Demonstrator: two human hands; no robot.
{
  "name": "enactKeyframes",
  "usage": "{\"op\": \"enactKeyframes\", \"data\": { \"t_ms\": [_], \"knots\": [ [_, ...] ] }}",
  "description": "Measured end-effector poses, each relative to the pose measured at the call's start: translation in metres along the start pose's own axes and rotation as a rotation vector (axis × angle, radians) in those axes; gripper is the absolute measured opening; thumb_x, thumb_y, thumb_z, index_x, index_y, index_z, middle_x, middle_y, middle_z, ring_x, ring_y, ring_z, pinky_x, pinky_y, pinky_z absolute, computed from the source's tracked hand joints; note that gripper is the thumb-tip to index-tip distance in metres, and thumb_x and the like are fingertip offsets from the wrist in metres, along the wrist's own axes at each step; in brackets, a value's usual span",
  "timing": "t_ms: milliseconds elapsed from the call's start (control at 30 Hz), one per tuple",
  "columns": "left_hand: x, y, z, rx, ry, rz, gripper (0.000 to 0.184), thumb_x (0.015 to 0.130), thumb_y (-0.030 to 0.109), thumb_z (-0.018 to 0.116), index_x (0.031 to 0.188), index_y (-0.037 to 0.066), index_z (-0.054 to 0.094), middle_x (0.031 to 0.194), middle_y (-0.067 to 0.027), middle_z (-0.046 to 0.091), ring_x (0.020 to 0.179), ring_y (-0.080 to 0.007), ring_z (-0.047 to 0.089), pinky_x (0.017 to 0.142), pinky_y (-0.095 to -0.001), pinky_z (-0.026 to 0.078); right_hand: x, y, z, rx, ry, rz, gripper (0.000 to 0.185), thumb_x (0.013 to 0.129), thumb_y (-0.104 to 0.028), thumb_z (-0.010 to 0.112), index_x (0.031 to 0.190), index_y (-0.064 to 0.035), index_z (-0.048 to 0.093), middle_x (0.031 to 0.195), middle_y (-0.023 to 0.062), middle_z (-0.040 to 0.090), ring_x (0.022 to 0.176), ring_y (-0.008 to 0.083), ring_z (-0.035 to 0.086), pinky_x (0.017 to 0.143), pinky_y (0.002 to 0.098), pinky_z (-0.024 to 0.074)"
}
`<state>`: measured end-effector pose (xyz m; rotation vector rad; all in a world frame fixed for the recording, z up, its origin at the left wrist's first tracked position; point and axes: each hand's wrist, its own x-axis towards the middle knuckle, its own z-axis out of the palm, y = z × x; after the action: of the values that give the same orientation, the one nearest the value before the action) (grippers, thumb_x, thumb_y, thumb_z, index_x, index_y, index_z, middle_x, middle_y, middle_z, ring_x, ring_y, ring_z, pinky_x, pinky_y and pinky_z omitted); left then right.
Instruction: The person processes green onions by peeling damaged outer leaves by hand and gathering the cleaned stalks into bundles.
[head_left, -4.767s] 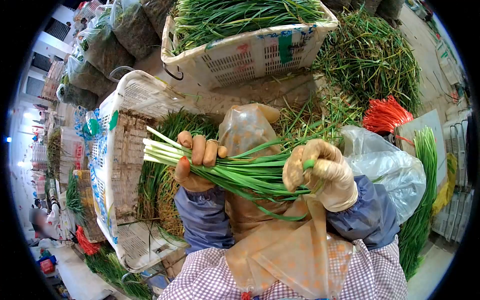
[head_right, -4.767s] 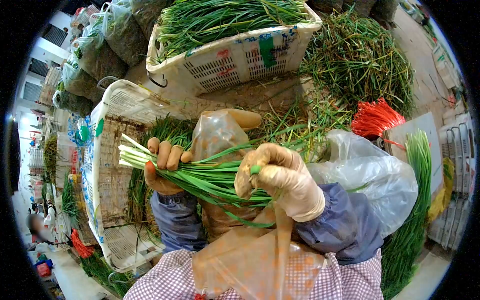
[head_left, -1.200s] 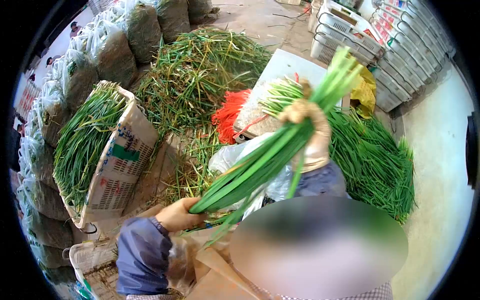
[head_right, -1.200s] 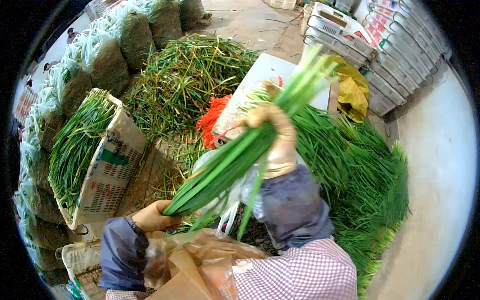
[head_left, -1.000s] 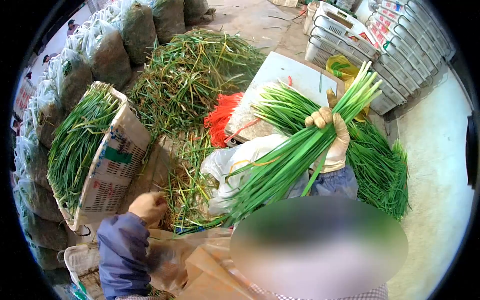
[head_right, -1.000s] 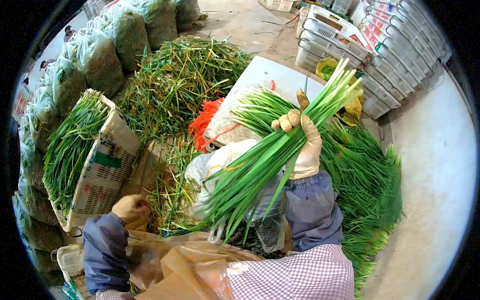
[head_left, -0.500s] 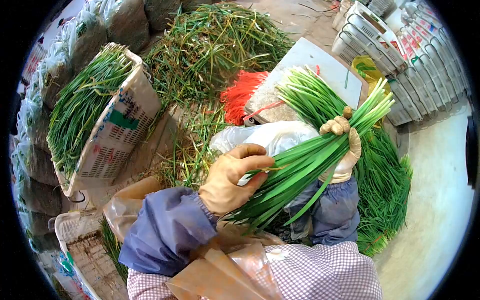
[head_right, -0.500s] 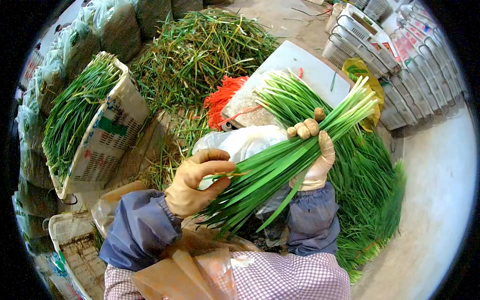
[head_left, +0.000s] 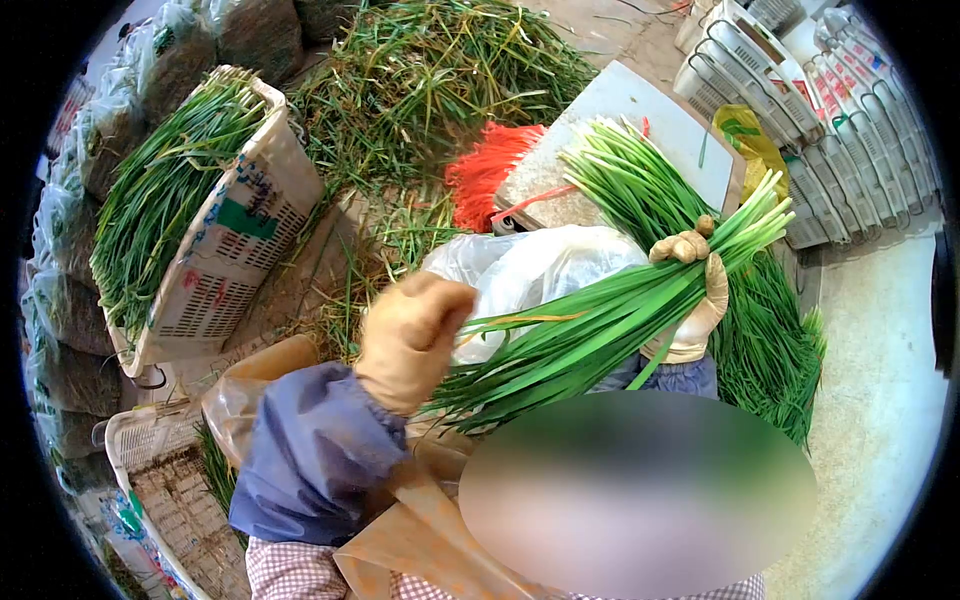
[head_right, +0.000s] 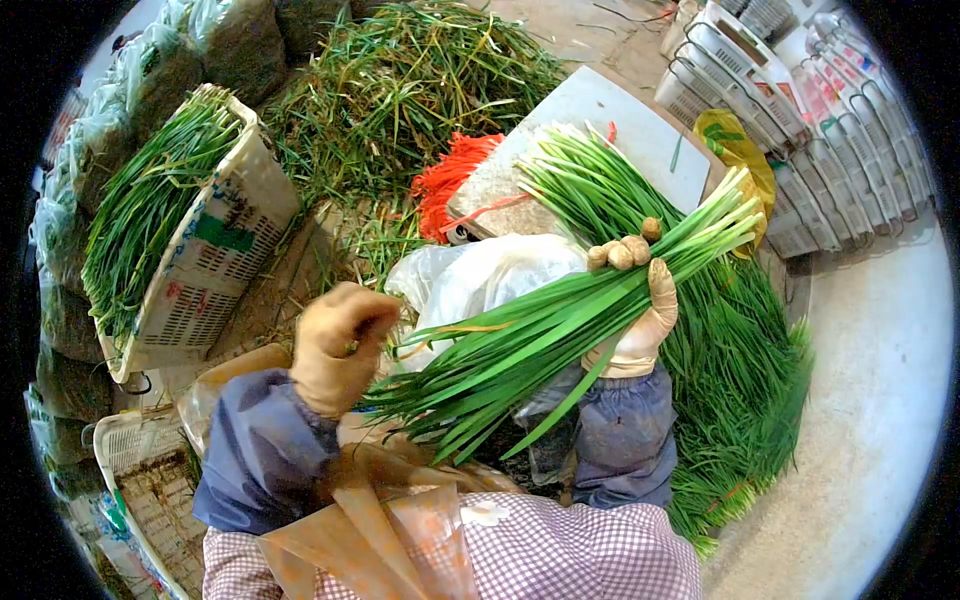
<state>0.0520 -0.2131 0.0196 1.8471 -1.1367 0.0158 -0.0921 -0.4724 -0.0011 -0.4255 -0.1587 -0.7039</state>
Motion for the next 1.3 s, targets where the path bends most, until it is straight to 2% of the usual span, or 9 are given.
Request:
{"op": "enactKeyframes", "data": {
  "t_ms": [67,133,267,333,533,733,933,1133,1300],
  "knots": [
    [0.000,-0.014,-0.020,0.090,0.081,-0.044,0.015,0.074,-0.005,0.066,0.086,0.003,0.063,0.077,-0.0084,0.061,0.071,-0.0216,0.060,0.063,-0.0302,0.047,-0.001,-0.002,-0.001,0.002,0.004,-0.011,0.042,0.088,-0.010,0.058,0.126,-0.0027,0.043,0.091,0.0041,0.052,0.090,0.0199,0.052,0.096,0.0414,0.0406],
    [0.003,-0.010,-0.036,-0.023,0.143,-0.251,0.017,0.077,-0.006,0.066,0.091,0.002,0.065,0.081,-0.0062,0.061,0.076,-0.0157,0.059,0.070,-0.0268,0.047,-0.003,-0.001,-0.002,0.011,0.010,-0.017,0.042,0.088,-0.010,0.058,0.126,-0.0025,0.043,0.091,0.0042,0.051,0.090,0.0200,0.052,0.096,0.0415,0.0407],
    [0.006,0.012,-0.022,-0.275,-0.138,-0.152,0.026,0.074,-0.005,0.070,0.098,0.004,0.066,0.099,-0.0101,0.062,0.083,-0.0164,0.062,0.071,-0.0268,0.051,-0.004,0.006,0.000,0.029,0.023,0.003,0.042,0.087,-0.010,0.059,0.125,-0.0019,0.043,0.090,0.0039,0.051,0.089,0.0201,0.052,0.096,0.0413,0.0407],
    [-0.004,0.008,0.011,-0.174,-0.181,-0.016,0.026,0.075,-0.001,0.071,0.100,0.006,0.066,0.107,-0.0118,0.061,0.078,-0.0189,0.064,0.066,-0.0275,0.052,-0.004,0.008,0.001,0.040,0.023,0.013,0.041,0.087,-0.010,0.059,0.124,-0.0018,0.044,0.090,0.0040,0.052,0.089,0.0202,0.052,0.096,0.0411,0.0407],
    [-0.010,0.005,0.041,-0.254,-0.252,-0.259,0.020,0.077,0.003,0.070,0.096,0.005,0.066,0.093,-0.0105,0.066,0.070,-0.0212,0.064,0.063,-0.0292,0.051,-0.010,0.006,-0.001,-0.056,0.083,-0.021,0.040,0.087,-0.009,0.059,0.123,-0.0016,0.044,0.089,0.0047,0.053,0.088,0.0207,0.054,0.095,0.0398,0.0412],
    [-0.012,0.000,0.042,-0.177,-0.217,-0.166,0.012,0.077,0.002,0.067,0.089,0.005,0.064,0.081,-0.0108,0.063,0.074,-0.0272,0.062,0.067,-0.0352,0.049,-0.013,0.011,0.000,-0.023,0.094,-0.022,0.039,0.088,-0.009,0.058,0.123,-0.0015,0.044,0.090,0.0048,0.053,0.088,0.0203,0.054,0.094,0.0401,0.0416],
    [-0.008,0.009,0.028,-0.085,-0.090,-0.075,0.015,0.076,-0.002,0.063,0.089,0.005,0.059,0.079,-0.0109,0.060,0.074,-0.0291,0.060,0.064,-0.0363,0.048,-0.015,0.011,0.001,-0.094,0.055,-0.004,0.039,0.089,-0.011,0.058,0.125,-0.0035,0.044,0.093,0.0050,0.055,0.090,0.0198,0.053,0.094,0.0417,0.0418],
    [-0.008,0.017,0.004,0.129,-0.107,-0.001,0.018,0.076,-0.002,0.061,0.090,0.008,0.056,0.079,-0.0093,0.058,0.071,-0.0305,0.058,0.062,-0.0381,0.046,-0.019,0.016,0.008,-0.193,0.063,-0.023,0.038,0.089,-0.016,0.057,0.124,-0.0072,0.046,0.098,0.0050,0.056,0.095,0.0215,0.054,0.096,0.0445,0.0414],
    [-0.009,0.018,-0.010,0.119,-0.101,-0.032,0.015,0.077,-0.001,0.061,0.088,0.007,0.054,0.082,-0.0101,0.059,0.073,-0.0315,0.058,0.063,-0.0387,0.047,-0.025,0.016,0.009,-0.173,0.132,-0.004,0.033,0.086,-0.016,0.061,0.117,-0.0079,0.052,0.112,0.0092,0.058,0.105,0.0248,0.055,0.094,0.0450,0.0450]
  ]
}}
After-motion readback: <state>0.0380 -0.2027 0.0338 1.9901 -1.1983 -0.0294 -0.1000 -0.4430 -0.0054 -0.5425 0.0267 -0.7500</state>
